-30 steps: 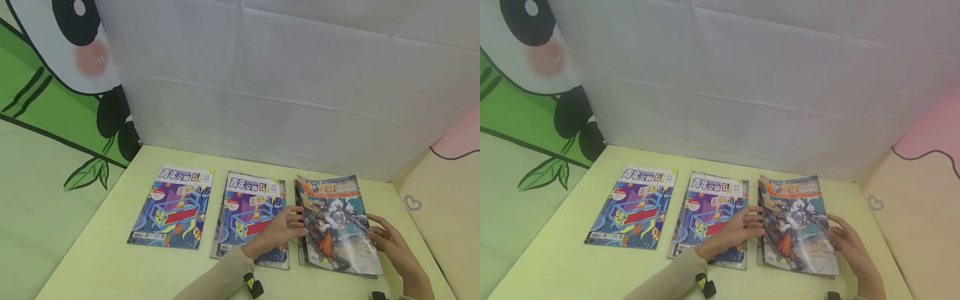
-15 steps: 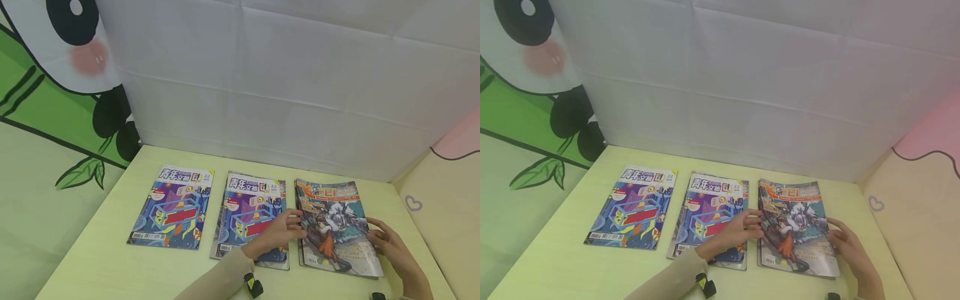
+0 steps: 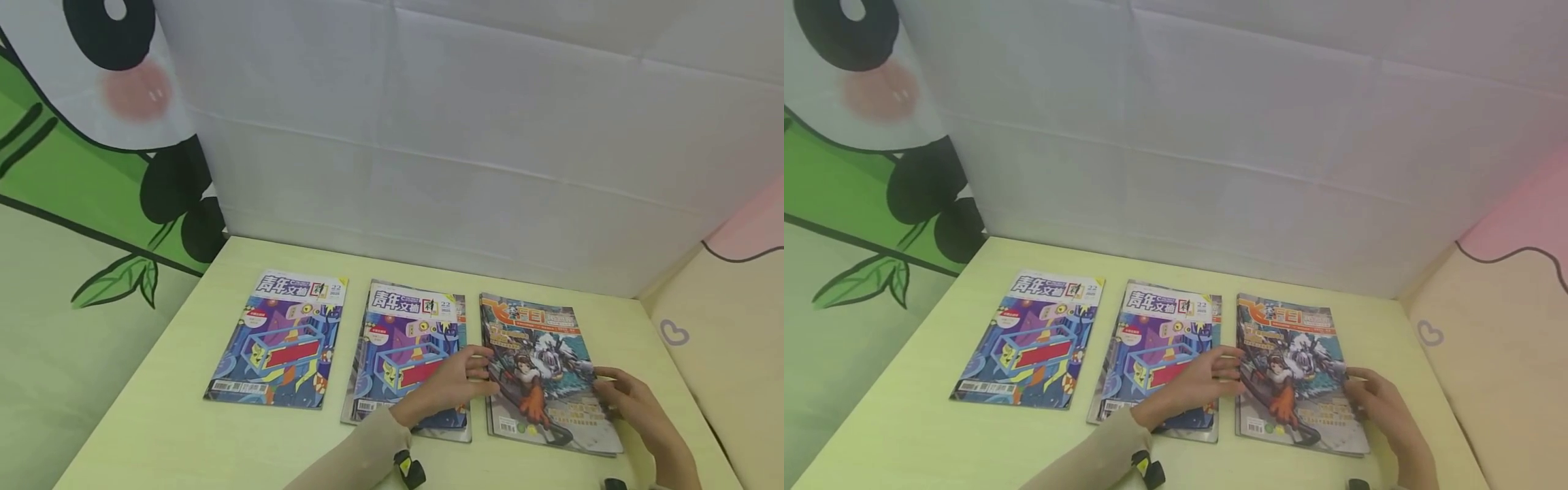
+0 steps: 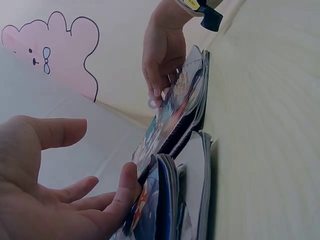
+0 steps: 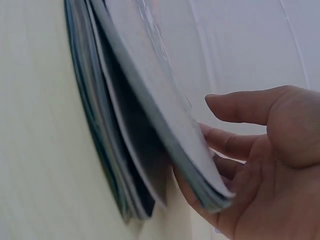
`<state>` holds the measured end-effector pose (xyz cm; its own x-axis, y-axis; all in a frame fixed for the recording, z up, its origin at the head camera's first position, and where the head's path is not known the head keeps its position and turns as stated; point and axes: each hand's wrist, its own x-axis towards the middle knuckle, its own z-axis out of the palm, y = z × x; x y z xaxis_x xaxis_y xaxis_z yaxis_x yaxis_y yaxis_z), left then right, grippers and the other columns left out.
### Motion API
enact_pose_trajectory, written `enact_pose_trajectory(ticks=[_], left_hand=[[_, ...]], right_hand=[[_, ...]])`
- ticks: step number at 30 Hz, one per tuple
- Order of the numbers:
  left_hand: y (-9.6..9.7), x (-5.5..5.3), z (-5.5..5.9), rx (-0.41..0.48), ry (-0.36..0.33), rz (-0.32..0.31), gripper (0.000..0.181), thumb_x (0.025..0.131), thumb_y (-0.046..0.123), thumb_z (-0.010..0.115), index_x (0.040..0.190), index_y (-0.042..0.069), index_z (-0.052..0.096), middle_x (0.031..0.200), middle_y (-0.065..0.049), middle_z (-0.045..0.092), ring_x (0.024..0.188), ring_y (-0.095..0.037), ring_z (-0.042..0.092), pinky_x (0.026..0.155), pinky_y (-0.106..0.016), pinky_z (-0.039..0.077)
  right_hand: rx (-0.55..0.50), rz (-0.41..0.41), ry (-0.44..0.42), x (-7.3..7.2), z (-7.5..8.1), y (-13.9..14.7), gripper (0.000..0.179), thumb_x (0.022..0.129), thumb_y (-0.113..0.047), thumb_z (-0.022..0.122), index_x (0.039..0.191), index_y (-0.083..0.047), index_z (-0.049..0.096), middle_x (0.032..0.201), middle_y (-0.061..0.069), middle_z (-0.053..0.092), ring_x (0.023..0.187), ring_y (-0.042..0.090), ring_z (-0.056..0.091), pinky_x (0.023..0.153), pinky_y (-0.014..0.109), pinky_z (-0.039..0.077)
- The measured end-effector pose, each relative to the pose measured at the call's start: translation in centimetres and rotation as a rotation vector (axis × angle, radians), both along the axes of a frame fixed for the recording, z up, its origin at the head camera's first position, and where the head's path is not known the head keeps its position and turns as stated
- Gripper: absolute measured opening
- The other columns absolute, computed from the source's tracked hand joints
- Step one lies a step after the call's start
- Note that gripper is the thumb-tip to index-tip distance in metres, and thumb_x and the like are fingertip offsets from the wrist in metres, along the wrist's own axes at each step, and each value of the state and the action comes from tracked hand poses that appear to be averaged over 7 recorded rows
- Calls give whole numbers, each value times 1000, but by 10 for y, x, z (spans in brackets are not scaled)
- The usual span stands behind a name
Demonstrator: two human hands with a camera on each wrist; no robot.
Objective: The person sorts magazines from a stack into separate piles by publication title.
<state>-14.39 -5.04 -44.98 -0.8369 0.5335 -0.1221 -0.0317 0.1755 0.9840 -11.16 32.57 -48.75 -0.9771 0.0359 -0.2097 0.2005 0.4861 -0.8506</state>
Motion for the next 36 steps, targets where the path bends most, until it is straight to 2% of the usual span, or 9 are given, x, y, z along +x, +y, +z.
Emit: enact_pose_trajectory(ticks=[5, 12, 18, 23, 27, 31, 34, 36], left_hand=[[0, 0, 1, -10, 4, 3, 58, 101, 15, 82, 154, 12, 60, 155, -17, 64, 141, -35, 64, 110, -50, 58], [-2, 2, 1, 3, -11, 9, 56, 101, 13, 81, 153, 12, 61, 155, -17, 64, 141, -36, 63, 111, -53, 57], [-5, 2, 6, 37, -7, -5, 54, 103, 12, 79, 153, 9, 60, 152, -17, 65, 140, -35, 63, 110, -49, 58], [-14, 1, 11, 76, 30, -19, 50, 105, 10, 76, 153, 4, 60, 147, -17, 69, 130, -28, 69, 103, -39, 61], [-27, -1, 15, 70, 83, -26, 50, 107, 12, 73, 153, 2, 59, 144, -19, 69, 124, -24, 71, 101, -32, 61], [-43, -4, 18, 27, 137, -1, 48, 108, 14, 72, 152, 0, 59, 141, -20, 70, 123, -27, 71, 104, -40, 61], [-57, -8, 20, -18, 177, 55, 45, 107, 15, 72, 149, 1, 62, 136, -17, 73, 122, -30, 72, 104, -47, 61], [-68, -11, 22, -35, 211, 95, 44, 107, 15, 73, 147, 0, 63, 133, -18, 75, 122, -32, 72, 103, -47, 62]], right_hand=[[31, 6, -42, -1, 5, -2, 60, 120, -27, 49, 157, 19, 39, 134, 28, 69, 100, 9, 68, 84, 31, 61], [70, -23, -59, -2, 8, -5, 59, 120, -28, 51, 155, 19, 43, 126, 22, 72, 100, 15, 67, 81, 32, 62], [115, -24, -28, -1, 10, -5, 59, 120, -28, 50, 155, 19, 42, 131, 33, 69, 99, 16, 66, 79, 31, 61], [192, -34, 36, 2, 17, -5, 59, 120, -30, 49, 155, 17, 44, 131, 36, 70, 95, 12, 69, 76, 29, 60], [211, -63, 76, 4, 24, -9, 60, 120, -33, 50, 157, 14, 45, 132, 35, 70, 93, 8, 70, 76, 28, 59], [212, -83, 119, 4, 30, -19, 60, 119, -35, 53, 158, 10, 48, 133, 34, 70, 91, 5, 70, 76, 25, 60], [229, -84, 162, 4, 35, -29, 57, 118, -34, 56, 156, 8, 51, 132, 34, 71, 90, 6, 70, 75, 24, 59], [239, -85, 188, 4, 38, -36, 55, 117, -33, 58, 154, 8, 54, 130, 33, 72, 92, 8, 71, 74, 23, 58]])
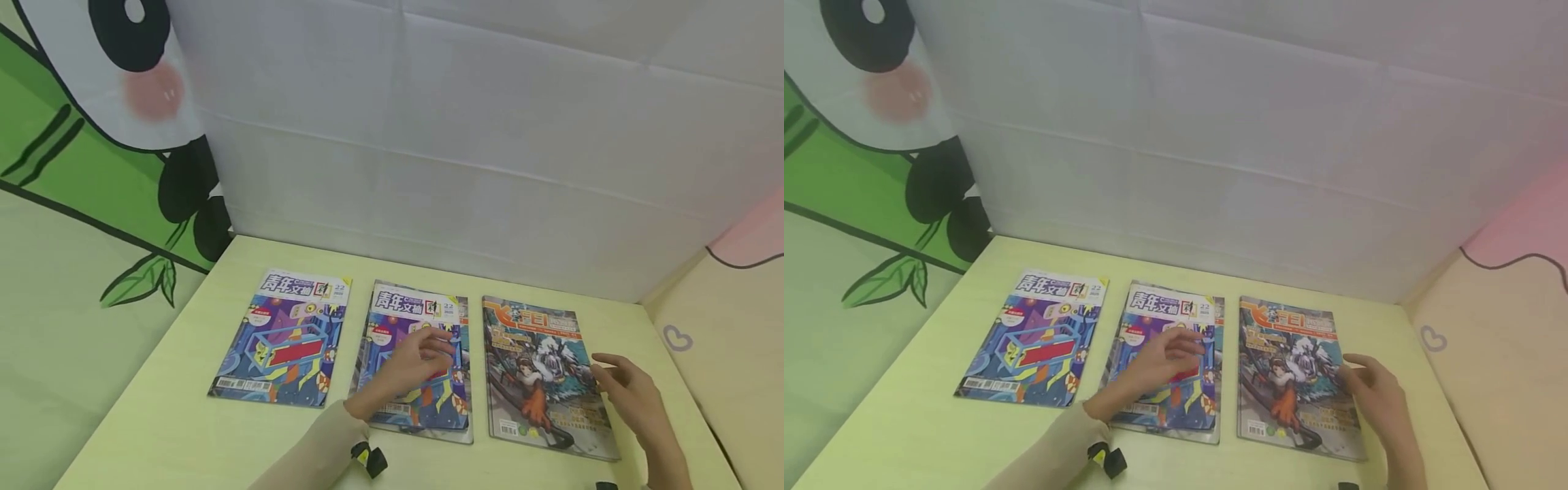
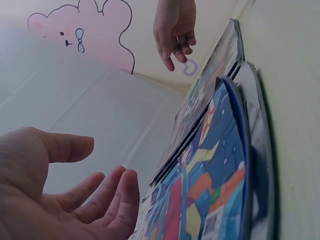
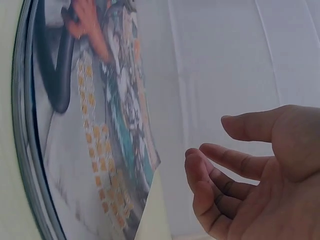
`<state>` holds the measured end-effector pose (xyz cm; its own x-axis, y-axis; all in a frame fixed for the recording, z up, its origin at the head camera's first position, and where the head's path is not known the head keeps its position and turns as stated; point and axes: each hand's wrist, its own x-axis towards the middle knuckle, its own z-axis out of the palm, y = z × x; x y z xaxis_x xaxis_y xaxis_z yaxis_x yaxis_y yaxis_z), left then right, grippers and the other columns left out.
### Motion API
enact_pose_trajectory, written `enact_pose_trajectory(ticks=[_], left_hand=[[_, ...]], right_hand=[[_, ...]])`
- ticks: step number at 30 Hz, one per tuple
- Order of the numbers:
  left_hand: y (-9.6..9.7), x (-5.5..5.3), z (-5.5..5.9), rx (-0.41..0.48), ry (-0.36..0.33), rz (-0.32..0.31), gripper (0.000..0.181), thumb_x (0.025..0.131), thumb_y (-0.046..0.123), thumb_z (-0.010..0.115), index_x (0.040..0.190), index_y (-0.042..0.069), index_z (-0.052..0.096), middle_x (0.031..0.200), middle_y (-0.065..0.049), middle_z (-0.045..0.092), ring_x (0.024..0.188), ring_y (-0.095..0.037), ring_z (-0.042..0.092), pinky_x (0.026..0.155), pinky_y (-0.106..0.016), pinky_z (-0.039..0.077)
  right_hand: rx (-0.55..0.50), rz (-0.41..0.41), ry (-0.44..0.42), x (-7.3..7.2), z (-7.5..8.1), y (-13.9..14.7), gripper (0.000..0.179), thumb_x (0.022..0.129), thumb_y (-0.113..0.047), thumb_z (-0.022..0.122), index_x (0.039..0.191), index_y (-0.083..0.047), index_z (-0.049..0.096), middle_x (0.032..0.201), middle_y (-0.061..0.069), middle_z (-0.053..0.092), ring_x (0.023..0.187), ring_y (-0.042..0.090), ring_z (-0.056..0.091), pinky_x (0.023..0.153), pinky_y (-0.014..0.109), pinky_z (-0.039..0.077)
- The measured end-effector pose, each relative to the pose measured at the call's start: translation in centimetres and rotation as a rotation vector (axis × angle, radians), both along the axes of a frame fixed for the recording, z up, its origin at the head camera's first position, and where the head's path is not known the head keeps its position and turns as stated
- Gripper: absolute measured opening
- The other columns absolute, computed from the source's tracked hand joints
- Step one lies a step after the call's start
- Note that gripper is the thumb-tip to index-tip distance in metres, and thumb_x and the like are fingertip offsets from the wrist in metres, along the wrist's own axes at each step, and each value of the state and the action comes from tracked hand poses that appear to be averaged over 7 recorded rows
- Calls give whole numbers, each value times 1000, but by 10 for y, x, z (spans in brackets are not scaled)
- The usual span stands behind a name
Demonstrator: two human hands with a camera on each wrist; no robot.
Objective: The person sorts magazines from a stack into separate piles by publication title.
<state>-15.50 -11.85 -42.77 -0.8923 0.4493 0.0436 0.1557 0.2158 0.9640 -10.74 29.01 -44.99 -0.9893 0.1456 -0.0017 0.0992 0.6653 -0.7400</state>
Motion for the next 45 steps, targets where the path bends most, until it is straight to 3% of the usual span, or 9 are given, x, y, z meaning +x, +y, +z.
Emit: enact_pose_trajectory(ticks=[6, 8, 13, 16, 21, 26, 32, 40, 45], left_hand=[[-38, -12, 13, 42, -16, 83, 47, 106, 13, 71, 149, -5, 60, 134, -24, 73, 122, -36, 73, 99, -44, 64], [-50, -15, 19, 47, -18, 132, 46, 107, 12, 71, 149, -4, 60, 135, -23, 73, 122, -36, 73, 101, -45, 64], [-69, -20, 33, 64, -12, 230, 45, 108, 9, 70, 150, -4, 59, 134, -25, 72, 123, -44, 72, 102, -52, 63], [-77, -22, 39, 63, -29, 245, 50, 108, 10, 70, 153, -5, 56, 135, -27, 71, 123, -50, 70, 102, -55, 63], [-88, -25, 43, -34, 14, 290, 52, 109, 15, 70, 155, -3, 56, 135, -27, 69, 118, -46, 73, 98, -54, 64], [-96, -28, 43, -57, 27, 303, 51, 108, 12, 68, 155, -6, 55, 136, -30, 67, 117, -46, 73, 97, -56, 63], [-96, -27, 43, -84, 10, 311, 53, 107, 13, 69, 154, -7, 55, 137, -30, 66, 118, -46, 73, 97, -53, 64], [-94, -26, 42, -133, -21, 344, 54, 106, 14, 70, 154, -6, 55, 137, -27, 67, 119, -43, 73, 95, -49, 65], [-95, -26, 41, -179, -6, 320, 55, 105, 16, 68, 154, -6, 56, 136, -25, 68, 122, -43, 72, 97, -48, 64]], right_hand=[[33, 39, 56, 3, 8, -24, 50, 116, -30, 60, 153, 4, 57, 129, 31, 73, 106, 31, 75, 82, 40, 61], [46, 56, 85, 3, 12, -35, 48, 116, -29, 61, 152, 3, 59, 126, 28, 75, 106, 31, 75, 82, 43, 61], [46, 86, 133, 3, 22, -64, 44, 114, -24, 66, 150, 1, 61, 119, 19, 77, 97, 15, 74, 76, 28, 57], [3, 102, 128, 2, 28, -80, 45, 114, -23, 67, 152, 0, 61, 118, 17, 77, 98, 16, 75, 77, 24, 56], [-92, 125, 127, -2, 39, -102, 46, 114, -22, 66, 155, -1, 59, 120, 17, 77, 100, 17, 75, 82, 22, 56], [-153, 133, 137, -3, 50, -120, 48, 114, -20, 65, 157, -2, 56, 122, 18, 75, 98, 8, 71, 83, 24, 57], [-203, 141, 81, -3, 54, -140, 50, 114, -21, 66, 160, -4, 54, 126, 17, 73, 108, 22, 71, 82, 29, 57], [-245, 136, 33, -6, 45, -154, 48, 113, -20, 68, 157, -4, 57, 128, 20, 72, 100, 26, 70, 77, 33, 60], [-253, 135, 29, -11, 38, -162, 47, 112, -17, 68, 156, -2, 59, 123, 19, 73, 97, 27, 71, 73, 33, 60]])
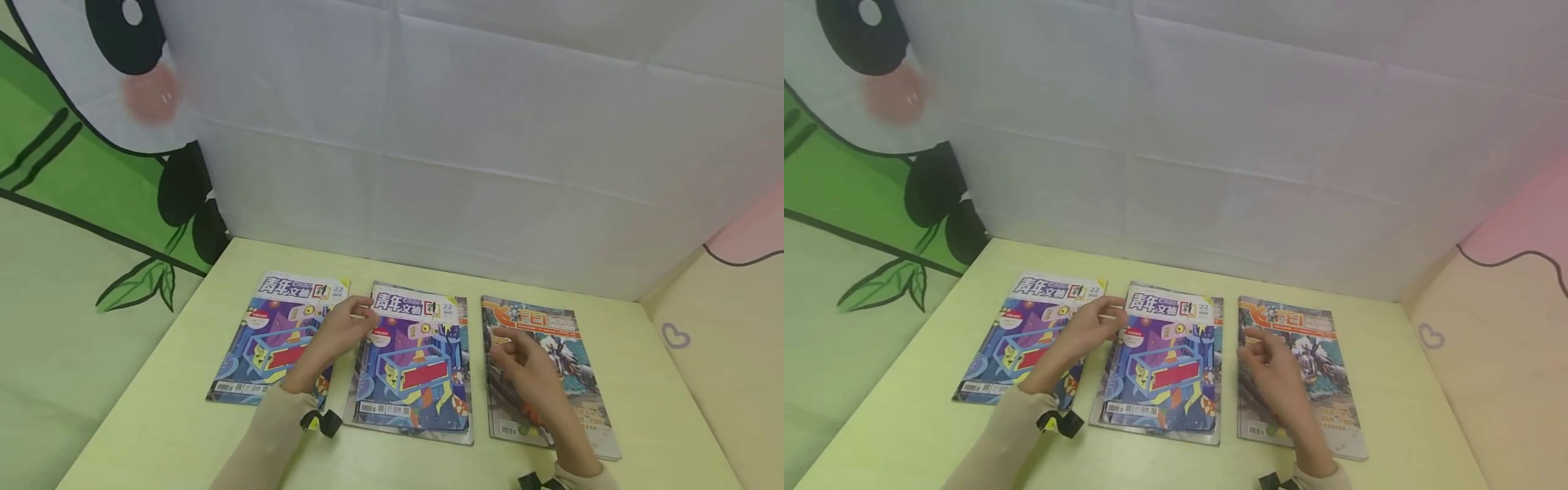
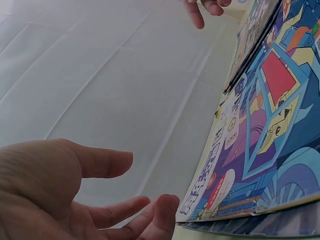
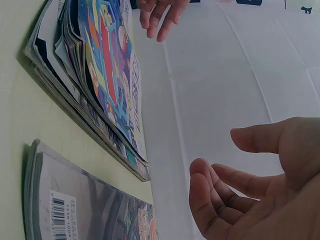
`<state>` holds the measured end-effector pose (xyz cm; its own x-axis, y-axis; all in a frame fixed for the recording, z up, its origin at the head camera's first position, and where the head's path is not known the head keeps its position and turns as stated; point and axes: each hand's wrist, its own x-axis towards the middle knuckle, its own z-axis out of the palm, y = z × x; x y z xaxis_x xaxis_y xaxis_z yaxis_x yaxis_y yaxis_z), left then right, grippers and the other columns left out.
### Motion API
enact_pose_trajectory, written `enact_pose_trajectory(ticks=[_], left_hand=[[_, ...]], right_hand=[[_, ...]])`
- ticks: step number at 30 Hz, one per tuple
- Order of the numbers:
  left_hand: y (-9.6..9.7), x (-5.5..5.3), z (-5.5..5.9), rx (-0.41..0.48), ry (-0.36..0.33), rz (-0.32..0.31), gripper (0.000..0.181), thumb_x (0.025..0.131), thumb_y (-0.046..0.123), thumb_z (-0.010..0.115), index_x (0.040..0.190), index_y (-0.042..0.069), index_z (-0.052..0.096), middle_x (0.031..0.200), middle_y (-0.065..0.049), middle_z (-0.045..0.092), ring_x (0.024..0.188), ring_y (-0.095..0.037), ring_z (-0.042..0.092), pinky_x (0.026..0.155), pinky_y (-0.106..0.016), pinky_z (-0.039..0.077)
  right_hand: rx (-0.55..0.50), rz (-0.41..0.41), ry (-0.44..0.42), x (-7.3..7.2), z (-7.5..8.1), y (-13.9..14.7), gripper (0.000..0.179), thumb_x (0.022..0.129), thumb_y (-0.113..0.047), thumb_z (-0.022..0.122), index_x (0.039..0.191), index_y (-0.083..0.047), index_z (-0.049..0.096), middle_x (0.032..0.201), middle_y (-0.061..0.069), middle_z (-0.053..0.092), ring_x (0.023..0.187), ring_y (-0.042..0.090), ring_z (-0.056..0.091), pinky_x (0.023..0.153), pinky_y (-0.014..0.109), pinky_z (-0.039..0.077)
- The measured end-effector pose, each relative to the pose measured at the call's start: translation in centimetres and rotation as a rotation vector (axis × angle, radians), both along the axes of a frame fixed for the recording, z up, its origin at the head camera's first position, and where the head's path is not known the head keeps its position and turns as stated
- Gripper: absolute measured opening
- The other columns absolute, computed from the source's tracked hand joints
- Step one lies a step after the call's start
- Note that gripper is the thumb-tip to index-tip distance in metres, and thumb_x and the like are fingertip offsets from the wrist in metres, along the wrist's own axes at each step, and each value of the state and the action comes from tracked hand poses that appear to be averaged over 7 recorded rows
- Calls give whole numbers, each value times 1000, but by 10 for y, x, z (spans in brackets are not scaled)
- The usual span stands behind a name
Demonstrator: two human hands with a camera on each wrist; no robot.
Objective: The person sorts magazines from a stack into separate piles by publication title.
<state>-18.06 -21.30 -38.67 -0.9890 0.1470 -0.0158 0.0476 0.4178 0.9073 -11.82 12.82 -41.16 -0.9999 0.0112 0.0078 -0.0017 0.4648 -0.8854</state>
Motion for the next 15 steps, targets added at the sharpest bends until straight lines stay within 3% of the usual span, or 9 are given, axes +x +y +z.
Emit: enact_pose_trajectory(ticks=[6, 12, 15], left_hand=[[-1, -1, -3, -85, 1, -15, 56, 106, 20, 69, 154, -7, 55, 137, -25, 69, 128, -45, 69, 100, -53, 62], [0, 0, -5, -222, 5, -22, 55, 106, 16, 69, 153, -9, 56, 132, -25, 74, 122, -44, 71, 101, -55, 61], [1, 2, -3, -244, 6, -30, 54, 106, 15, 68, 152, -11, 55, 132, -27, 73, 121, -45, 72, 100, -55, 62]], right_hand=[[39, 21, 4, -1, -8, -6, 50, 111, -18, 70, 155, 1, 58, 117, 15, 74, 92, 26, 71, 72, 30, 58], [13, 88, -43, -5, -19, -13, 53, 109, -16, 71, 155, 6, 55, 111, 12, 70, 89, 24, 70, 71, 33, 62], [11, 106, -55, -6, -24, -16, 54, 108, -16, 73, 155, 6, 56, 108, 10, 71, 86, 23, 70, 69, 34, 62]])
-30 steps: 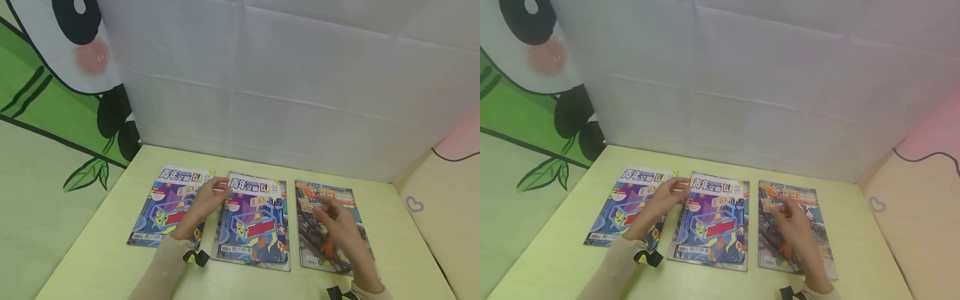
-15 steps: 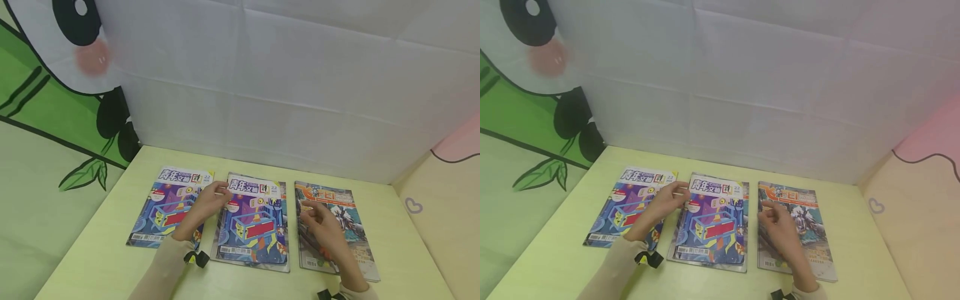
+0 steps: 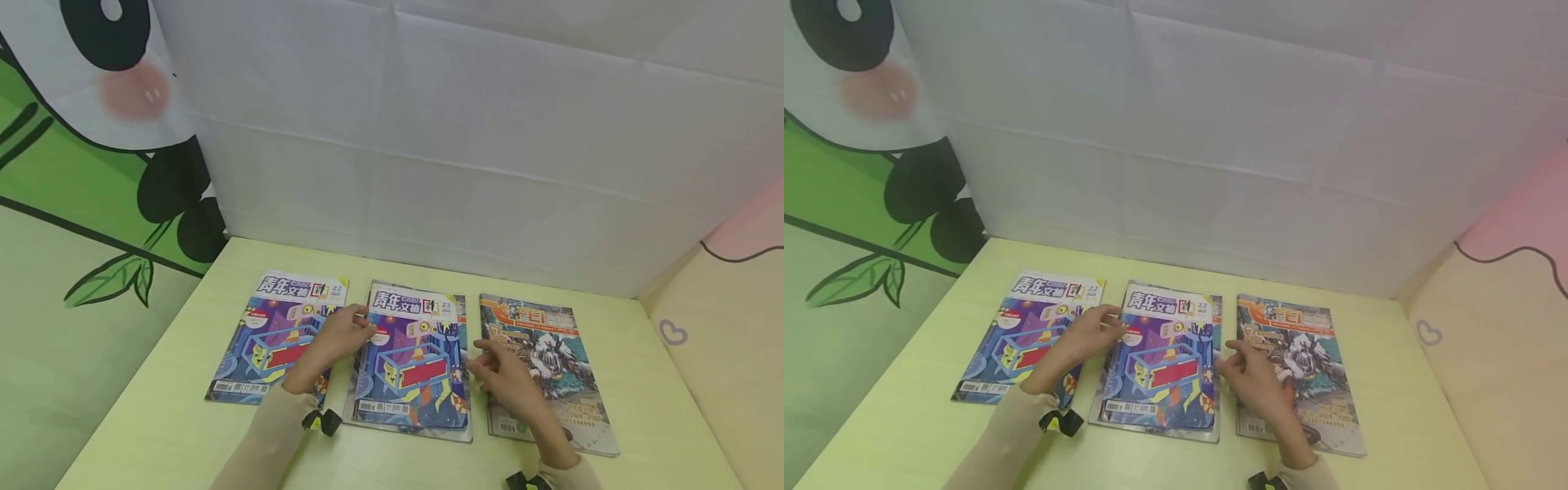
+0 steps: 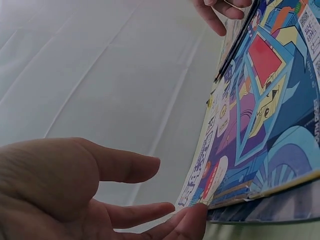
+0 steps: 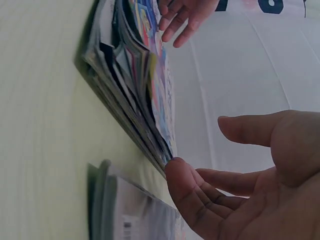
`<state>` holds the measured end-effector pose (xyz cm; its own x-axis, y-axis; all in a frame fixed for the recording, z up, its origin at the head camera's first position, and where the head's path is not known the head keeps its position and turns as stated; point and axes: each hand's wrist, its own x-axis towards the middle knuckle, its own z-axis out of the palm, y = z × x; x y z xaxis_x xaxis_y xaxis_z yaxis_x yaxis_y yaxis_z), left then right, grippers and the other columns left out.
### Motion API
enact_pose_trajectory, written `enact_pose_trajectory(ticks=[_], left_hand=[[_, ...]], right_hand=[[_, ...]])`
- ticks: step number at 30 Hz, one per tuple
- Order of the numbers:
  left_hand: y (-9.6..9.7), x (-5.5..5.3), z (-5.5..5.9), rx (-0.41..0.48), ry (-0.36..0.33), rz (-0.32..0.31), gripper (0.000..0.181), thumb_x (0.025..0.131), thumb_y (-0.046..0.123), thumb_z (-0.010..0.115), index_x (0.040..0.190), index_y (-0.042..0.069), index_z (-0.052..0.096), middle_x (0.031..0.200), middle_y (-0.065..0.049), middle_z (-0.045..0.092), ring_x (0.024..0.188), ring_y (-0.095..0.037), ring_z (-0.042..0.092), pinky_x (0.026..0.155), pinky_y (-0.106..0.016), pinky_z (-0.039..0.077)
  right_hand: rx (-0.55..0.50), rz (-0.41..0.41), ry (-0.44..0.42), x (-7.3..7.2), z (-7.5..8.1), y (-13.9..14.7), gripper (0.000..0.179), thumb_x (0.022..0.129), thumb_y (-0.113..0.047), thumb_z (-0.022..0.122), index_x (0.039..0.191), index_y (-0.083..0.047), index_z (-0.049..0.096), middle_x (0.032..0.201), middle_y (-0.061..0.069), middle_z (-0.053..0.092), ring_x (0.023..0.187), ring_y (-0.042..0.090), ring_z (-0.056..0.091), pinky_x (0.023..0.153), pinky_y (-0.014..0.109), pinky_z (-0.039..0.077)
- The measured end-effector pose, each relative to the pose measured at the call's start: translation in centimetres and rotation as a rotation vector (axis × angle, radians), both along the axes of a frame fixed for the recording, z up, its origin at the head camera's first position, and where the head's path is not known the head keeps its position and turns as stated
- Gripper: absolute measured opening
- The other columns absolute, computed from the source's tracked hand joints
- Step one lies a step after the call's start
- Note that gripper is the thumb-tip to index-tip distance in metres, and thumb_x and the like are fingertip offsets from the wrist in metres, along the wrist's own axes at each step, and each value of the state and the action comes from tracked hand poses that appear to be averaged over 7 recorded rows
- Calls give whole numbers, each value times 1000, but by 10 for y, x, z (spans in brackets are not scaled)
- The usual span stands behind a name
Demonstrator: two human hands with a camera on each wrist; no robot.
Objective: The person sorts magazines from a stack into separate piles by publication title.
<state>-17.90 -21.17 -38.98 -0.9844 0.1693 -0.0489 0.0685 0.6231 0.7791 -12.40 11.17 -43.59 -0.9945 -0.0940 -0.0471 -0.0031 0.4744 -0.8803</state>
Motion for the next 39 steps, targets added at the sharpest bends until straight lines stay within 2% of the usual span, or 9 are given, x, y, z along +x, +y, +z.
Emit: enact_pose_trajectory(ticks=[5, 13, 15, 21, 28, 32, 39], left_hand=[[1, 0, 0, -39, 19, -14, 56, 106, 17, 68, 151, -13, 55, 130, -27, 74, 121, -44, 72, 100, -55, 62], [1, -2, -2, -77, 3, 22, 55, 106, 19, 69, 149, -14, 58, 131, -27, 74, 118, -41, 74, 99, -53, 63], [1, -2, -3, -77, 5, 18, 55, 106, 18, 69, 148, -15, 58, 130, -27, 75, 115, -40, 76, 97, -52, 64], [3, -2, -6, -26, 22, -1, 55, 106, 15, 70, 149, -16, 56, 125, -26, 76, 89, -31, 81, 85, -46, 67], [10, 0, -9, 22, 13, -25, 57, 106, 13, 71, 153, -16, 54, 127, -23, 75, 79, -25, 80, 76, -39, 67], [12, 1, -11, 25, 9, -18, 56, 105, 12, 73, 152, -14, 56, 127, -22, 75, 84, -24, 79, 79, -40, 67], [13, 3, -12, 69, -57, -11, 66, 103, 15, 77, 159, -10, 51, 139, -23, 69, 107, -30, 77, 94, -46, 65]], right_hand=[[-7, 12, -9, -2, -7, -4, 55, 107, -13, 74, 155, 7, 56, 103, 9, 70, 84, 21, 69, 66, 34, 62], [31, 16, 15, -4, -14, -8, 52, 105, -14, 77, 149, 8, 61, 98, 6, 71, 74, 19, 69, 61, 31, 57], [38, 8, 7, -4, -14, -9, 52, 104, -14, 78, 148, 8, 62, 98, 6, 70, 74, 19, 69, 61, 32, 58], [36, -8, -14, -4, -14, -11, 53, 102, -11, 79, 147, 11, 61, 98, 7, 69, 76, 18, 70, 62, 34, 63], [106, -18, 18, -3, -16, -11, 53, 100, -12, 82, 145, 10, 64, 95, 4, 69, 76, 16, 68, 60, 30, 55], [120, -30, 29, -2, -15, -12, 50, 100, -8, 81, 144, 10, 64, 94, 4, 68, 78, 15, 67, 61, 30, 54], [20, -46, 13, 1, -12, -11, 48, 101, 3, 76, 145, 11, 60, 93, 9, 63, 72, 20, 67, 57, 35, 62]])
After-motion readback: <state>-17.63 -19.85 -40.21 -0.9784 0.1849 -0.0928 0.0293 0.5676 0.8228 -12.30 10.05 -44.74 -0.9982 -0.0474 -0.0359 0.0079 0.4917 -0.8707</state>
